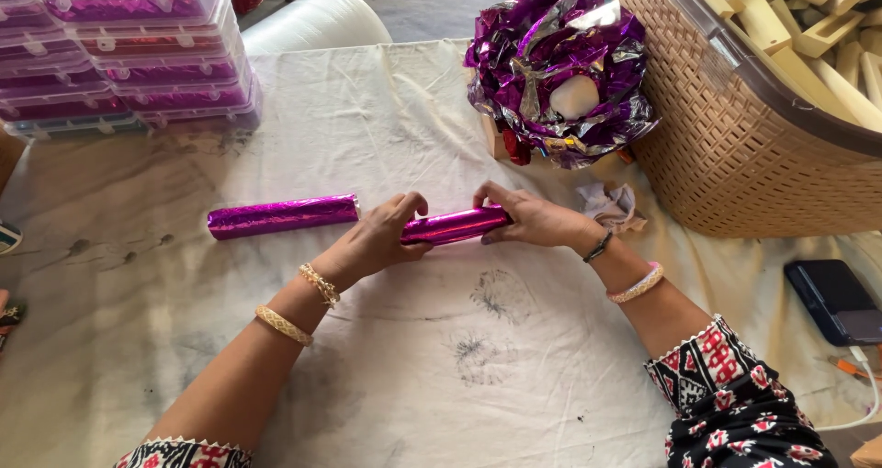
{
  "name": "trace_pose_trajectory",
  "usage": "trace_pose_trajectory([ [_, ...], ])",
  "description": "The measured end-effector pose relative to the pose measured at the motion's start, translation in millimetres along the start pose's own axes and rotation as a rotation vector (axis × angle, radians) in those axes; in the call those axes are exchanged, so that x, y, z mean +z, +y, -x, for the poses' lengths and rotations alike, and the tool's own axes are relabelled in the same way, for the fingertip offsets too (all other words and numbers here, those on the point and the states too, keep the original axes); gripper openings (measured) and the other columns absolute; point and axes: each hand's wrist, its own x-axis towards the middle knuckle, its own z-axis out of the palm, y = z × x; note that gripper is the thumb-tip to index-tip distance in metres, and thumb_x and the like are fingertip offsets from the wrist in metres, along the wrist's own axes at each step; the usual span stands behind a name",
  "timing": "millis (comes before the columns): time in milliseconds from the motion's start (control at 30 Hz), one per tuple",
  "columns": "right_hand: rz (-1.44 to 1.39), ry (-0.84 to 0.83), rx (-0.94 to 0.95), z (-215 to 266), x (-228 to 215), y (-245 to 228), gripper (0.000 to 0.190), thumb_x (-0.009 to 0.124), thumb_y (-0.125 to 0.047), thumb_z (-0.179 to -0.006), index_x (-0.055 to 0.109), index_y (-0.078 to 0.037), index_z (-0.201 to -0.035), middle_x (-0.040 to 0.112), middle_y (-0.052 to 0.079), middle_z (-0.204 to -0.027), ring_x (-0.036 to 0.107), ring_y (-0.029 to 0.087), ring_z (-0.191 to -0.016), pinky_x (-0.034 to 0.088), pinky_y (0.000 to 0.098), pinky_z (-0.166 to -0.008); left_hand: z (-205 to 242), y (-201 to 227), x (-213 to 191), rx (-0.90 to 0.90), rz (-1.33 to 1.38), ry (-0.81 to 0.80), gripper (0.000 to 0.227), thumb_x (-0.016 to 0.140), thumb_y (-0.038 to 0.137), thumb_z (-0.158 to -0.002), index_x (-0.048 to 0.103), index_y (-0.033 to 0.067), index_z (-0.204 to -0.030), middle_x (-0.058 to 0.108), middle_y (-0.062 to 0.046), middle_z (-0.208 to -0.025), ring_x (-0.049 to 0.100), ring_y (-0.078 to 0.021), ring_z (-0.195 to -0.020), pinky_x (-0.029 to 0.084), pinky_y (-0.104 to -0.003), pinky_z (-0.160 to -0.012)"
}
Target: The person wraps wooden blocks in silver and purple foil, then places the wrapped items into a clear plastic container. They also wipe the wooden blocks with a white cloth before wrapping them.
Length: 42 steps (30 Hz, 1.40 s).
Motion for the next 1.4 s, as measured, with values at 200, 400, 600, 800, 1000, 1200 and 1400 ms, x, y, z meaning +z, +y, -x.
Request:
trace_pose_trajectory([
  [200, 0.007, 0.029, -0.035, -3.6, 1.7, 21.1, 0.045, 0.082, -0.024, -0.086, 0.052, -0.008, -0.115, 0.065, 0.009, -0.095, 0.064, 0.019, -0.089, 0.053, 0.0358, -0.080, 1.2, -6.0, 0.9, 0.018, -0.089, 0.070, 0.048, 0.083, 0.024, -0.082, 0.053, 0.0054, -0.115, 0.067, -0.016, -0.097, 0.063, -0.0346, -0.090, 0.053, -0.046, -0.078],
  [400, -0.010, 0.091, -0.023, -6.1, 2.1, 29.4, 0.045, 0.084, -0.023, -0.083, 0.056, -0.003, -0.112, 0.072, 0.010, -0.096, 0.068, 0.017, -0.089, 0.055, 0.0342, -0.081, 3.4, 0.6, -1.5, 0.036, -0.091, 0.089, 0.038, 0.078, 0.025, -0.090, 0.054, 0.0046, -0.112, 0.068, -0.015, -0.101, 0.063, -0.0340, -0.095, 0.053, -0.045, -0.084],
  [600, -0.040, 0.161, 0.111, -6.8, -2.4, 34.0, 0.046, 0.087, -0.021, -0.077, 0.063, -0.004, -0.113, 0.077, 0.007, -0.098, 0.070, 0.013, -0.089, 0.056, 0.0303, -0.083, 4.5, -3.5, -1.8, 0.040, -0.235, 0.065, 0.043, 0.073, 0.015, -0.089, 0.056, 0.0011, -0.126, 0.062, -0.016, -0.112, 0.059, -0.0316, -0.103, 0.054, -0.041, -0.093],
  [800, -0.067, 0.263, 0.146, -9.9, 1.0, 52.9, 0.041, 0.084, -0.014, -0.078, 0.064, -0.003, -0.112, 0.077, 0.006, -0.101, 0.071, 0.011, -0.092, 0.057, 0.0295, -0.085, 4.6, -15.7, 7.9, 0.086, -0.405, 0.227, 0.064, 0.071, 0.016, -0.089, 0.045, -0.0109, -0.141, 0.057, -0.024, -0.115, 0.054, -0.0349, -0.105, 0.051, -0.043, -0.095],
  [1000, -0.003, 0.330, 0.146, -16.0, 2.9, 54.9, 0.043, 0.086, -0.014, -0.078, 0.063, -0.001, -0.112, 0.075, 0.010, -0.097, 0.069, 0.014, -0.087, 0.054, 0.0320, -0.079, 0.9, 1.6, 5.9, 0.120, -0.702, 0.261, 0.031, 0.069, 0.012, -0.086, 0.059, -0.0014, -0.112, 0.060, -0.019, -0.103, 0.058, -0.0293, -0.096, 0.057, -0.039, -0.067],
  [1200, -0.037, 0.352, 0.144, -44.1, 9.0, 66.3, 0.042, 0.086, -0.015, -0.077, 0.064, 0.000, -0.109, 0.075, 0.011, -0.092, 0.068, 0.014, -0.084, 0.055, 0.0319, -0.077, 5.8, 16.0, 21.6, 0.342, -0.436, -0.003, 0.016, 0.069, 0.018, -0.088, 0.059, 0.0074, -0.095, 0.062, -0.007, -0.083, 0.065, -0.0237, -0.076, 0.057, -0.037, -0.062],
  [1400, -0.006, 0.270, 0.308, -79.9, 2.9, 37.7, 0.050, 0.088, -0.024, -0.075, 0.067, -0.002, -0.114, 0.076, 0.012, -0.088, 0.070, 0.016, -0.078, 0.056, 0.0333, -0.072, 8.0, 19.7, 16.7, 0.320, -0.392, 0.000, 0.015, 0.069, 0.017, -0.089, 0.059, 0.0075, -0.095, 0.062, -0.009, -0.084, 0.066, -0.0260, -0.077, 0.056, -0.040, -0.062],
])
